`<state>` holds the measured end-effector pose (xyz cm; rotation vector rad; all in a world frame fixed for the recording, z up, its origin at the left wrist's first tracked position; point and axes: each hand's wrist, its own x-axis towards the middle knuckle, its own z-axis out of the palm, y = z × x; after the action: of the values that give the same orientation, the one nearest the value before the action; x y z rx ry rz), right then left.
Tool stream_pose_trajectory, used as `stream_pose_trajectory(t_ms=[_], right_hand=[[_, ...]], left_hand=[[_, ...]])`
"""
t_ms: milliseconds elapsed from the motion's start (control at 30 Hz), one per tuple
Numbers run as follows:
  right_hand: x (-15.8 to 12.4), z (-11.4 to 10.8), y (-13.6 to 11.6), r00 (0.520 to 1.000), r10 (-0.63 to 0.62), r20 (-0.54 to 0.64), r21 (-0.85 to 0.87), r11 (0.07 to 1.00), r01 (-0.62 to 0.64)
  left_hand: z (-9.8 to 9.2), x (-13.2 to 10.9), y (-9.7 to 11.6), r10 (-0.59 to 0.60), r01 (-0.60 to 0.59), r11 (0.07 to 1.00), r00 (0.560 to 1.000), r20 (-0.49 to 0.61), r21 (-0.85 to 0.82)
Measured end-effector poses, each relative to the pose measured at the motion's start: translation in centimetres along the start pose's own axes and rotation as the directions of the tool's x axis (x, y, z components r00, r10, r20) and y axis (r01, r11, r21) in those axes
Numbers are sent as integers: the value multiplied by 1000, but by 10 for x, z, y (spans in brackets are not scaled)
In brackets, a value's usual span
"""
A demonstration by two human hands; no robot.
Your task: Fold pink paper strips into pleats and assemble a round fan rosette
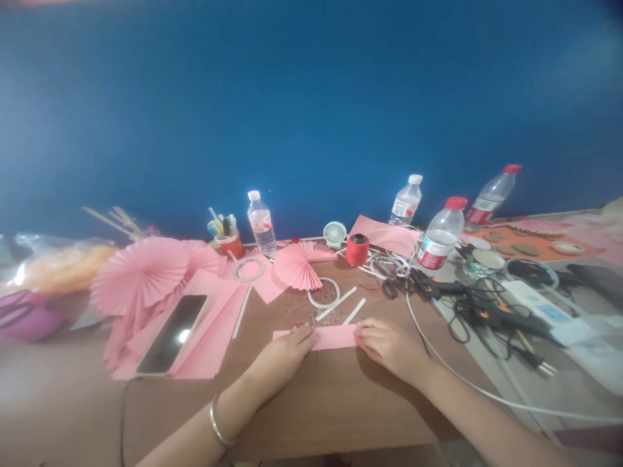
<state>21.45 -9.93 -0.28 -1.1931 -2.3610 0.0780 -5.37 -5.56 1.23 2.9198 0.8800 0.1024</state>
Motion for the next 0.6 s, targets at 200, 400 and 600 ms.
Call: stream_pose_trajectory(t_ms=[200,400,600], right_hand=[[-1,1,0,994,-112,-11,-98,989,110],[-13,-3,2,987,-163,16,-101,981,163],[-9,-12,-10,991,-66,116,-76,994,75]], left_hand=[[-13,-3,12,17,-12,997,997,69,-73],[-28,-6,21,40,-25,994,989,141,-109],[-33,-5,22,39,-19,992,987,157,-126]])
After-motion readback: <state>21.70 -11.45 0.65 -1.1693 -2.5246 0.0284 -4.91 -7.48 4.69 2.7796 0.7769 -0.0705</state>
